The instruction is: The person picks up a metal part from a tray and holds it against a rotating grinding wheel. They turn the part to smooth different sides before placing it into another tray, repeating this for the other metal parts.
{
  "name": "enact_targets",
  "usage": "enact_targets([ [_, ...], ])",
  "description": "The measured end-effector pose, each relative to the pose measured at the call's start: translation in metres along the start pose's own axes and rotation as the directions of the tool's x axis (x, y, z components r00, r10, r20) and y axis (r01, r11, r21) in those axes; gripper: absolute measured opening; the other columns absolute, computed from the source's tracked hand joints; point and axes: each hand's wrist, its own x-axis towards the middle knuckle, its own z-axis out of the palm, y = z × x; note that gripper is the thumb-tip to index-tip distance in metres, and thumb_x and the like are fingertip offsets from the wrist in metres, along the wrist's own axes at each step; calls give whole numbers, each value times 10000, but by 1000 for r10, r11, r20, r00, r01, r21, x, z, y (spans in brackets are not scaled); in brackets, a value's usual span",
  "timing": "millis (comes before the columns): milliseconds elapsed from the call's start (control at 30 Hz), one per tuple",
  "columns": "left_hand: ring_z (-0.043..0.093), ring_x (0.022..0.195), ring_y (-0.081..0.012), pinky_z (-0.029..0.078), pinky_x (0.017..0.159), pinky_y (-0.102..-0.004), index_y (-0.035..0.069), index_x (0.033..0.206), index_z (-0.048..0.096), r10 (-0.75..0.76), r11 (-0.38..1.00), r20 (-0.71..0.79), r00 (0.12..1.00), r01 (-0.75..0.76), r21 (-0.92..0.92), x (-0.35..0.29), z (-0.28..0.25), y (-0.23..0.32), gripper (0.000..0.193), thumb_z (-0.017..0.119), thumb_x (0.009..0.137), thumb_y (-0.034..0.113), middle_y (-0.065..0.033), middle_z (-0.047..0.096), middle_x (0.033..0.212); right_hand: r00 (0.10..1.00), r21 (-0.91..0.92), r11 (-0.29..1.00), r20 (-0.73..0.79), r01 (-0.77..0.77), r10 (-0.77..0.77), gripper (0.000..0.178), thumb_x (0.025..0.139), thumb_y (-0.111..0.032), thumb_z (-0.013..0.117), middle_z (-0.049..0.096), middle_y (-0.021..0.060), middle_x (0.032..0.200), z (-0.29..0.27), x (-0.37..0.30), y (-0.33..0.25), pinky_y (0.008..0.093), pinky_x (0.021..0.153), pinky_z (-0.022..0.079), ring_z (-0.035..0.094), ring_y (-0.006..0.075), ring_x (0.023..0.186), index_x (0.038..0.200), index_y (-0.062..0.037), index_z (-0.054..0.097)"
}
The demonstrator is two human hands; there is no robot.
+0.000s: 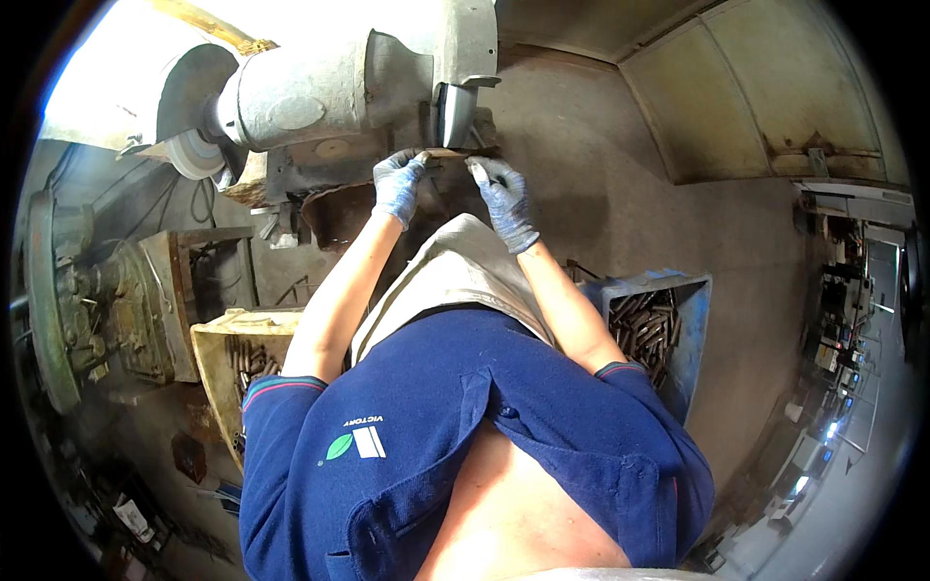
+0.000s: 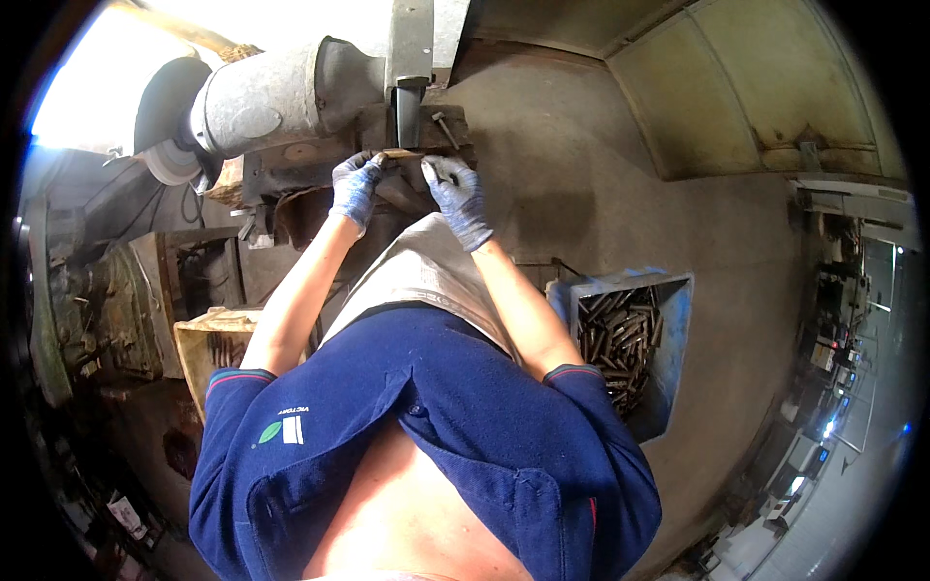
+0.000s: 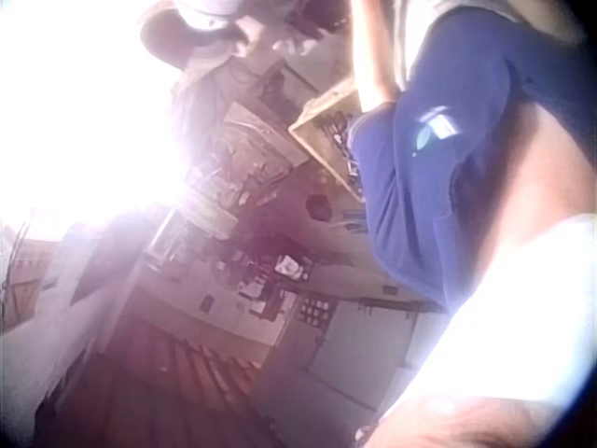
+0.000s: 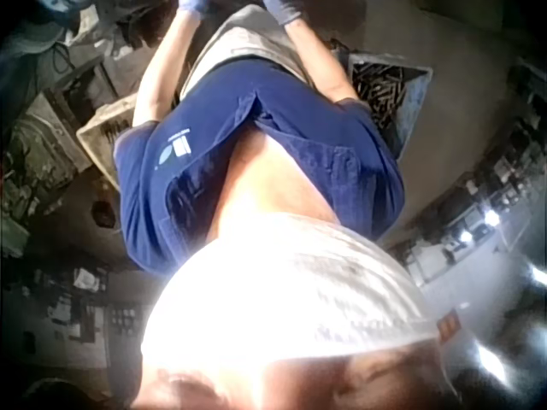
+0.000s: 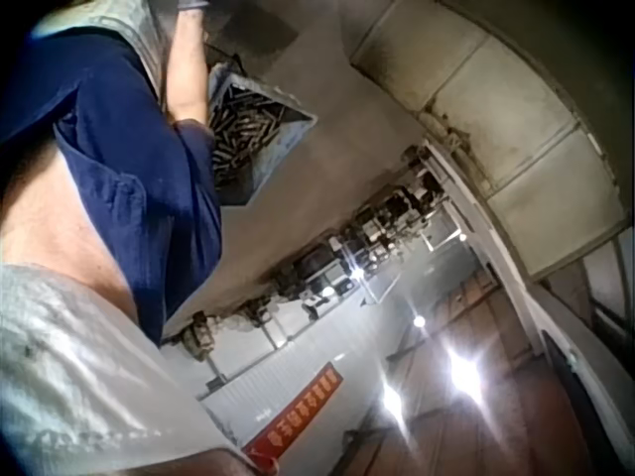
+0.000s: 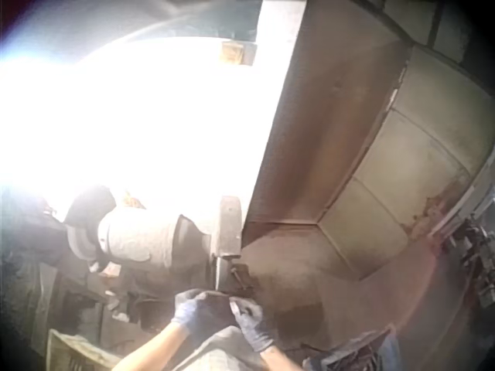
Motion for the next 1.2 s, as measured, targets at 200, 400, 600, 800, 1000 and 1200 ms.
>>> enact_targets([
  [200, 544, 633, -94, 446, 585, -231, -4, 871, 660, 31, 997, -118, 993, -23, 73, 13, -31, -6, 70, 645, 837, 55, -33, 649, 765, 1000, 91, 996, 16, -14, 13, 132, 816, -132, 689, 680, 54, 857, 22, 0, 8, 263, 729, 480, 610, 109, 794, 905, -34, 696],
  [400, 591, 634, -134, 484, 602, -259, -24, 896, 656, -16, 995, -34, 999, 19, 101, 10, -4, -7, 102, 639, 843, 61, -76, 668, 802, 992, 55, 991, -15, -121, 122, 148, 838, -160, 674, 600, -34, 710, -1, 2, -7, 242, 647, 437, 510, 54, 685, 786, -22, 669],
  [600, 619, 639, -152, 512, 593, -269, -16, 928, 656, -27, 983, -49, 998, 35, 180, 10, 4, -4, 128, 628, 858, 87, -84, 672, 808, 987, 125, 980, -7, -158, 160, 226, 846, -165, 673, 485, -82, 631, -5, 7, 13, 236, 578, 379, 411, 31, 629, 686, -13, 623],
  [800, 596, 619, -144, 493, 548, -270, -3, 927, 651, 8, 969, -105, 994, 18, 246, 20, -29, -4, 119, 629, 858, 92, -70, 659, 791, 983, 277, 943, 31, -184, 182, 133, 842, -127, 673, 571, -72, 693, 24, 6, 15, 212, 643, 433, 478, 26, 664, 796, -3, 685],
  [1000, 569, 578, -99, 452, 494, -227, -2, 918, 646, 46, 969, -77, 996, -26, 245, 23, -51, -1, 104, 615, 870, 85, -48, 661, 774, 969, 361, 899, 88, -249, 233, 117, 845, -100, 653, 693, 36, 873, 36, 2, 3, 240, 771, 486, 617, 97, 833, 903, -11, 701],
  [1200, 575, 708, -77, 460, 661, -213, -23, 951, 652, 156, 977, 79, 985, -165, 136, -39, -37, 40, 132, 637, 840, 46, -38, 661, 811, 922, -64, 925, 132, 374, -363, 265, 769, -68, 690, 628, 171, 1074, 16, -19, -45, 341, 914, 467, 601, 274, 1039, 1020, 10, 654],
])
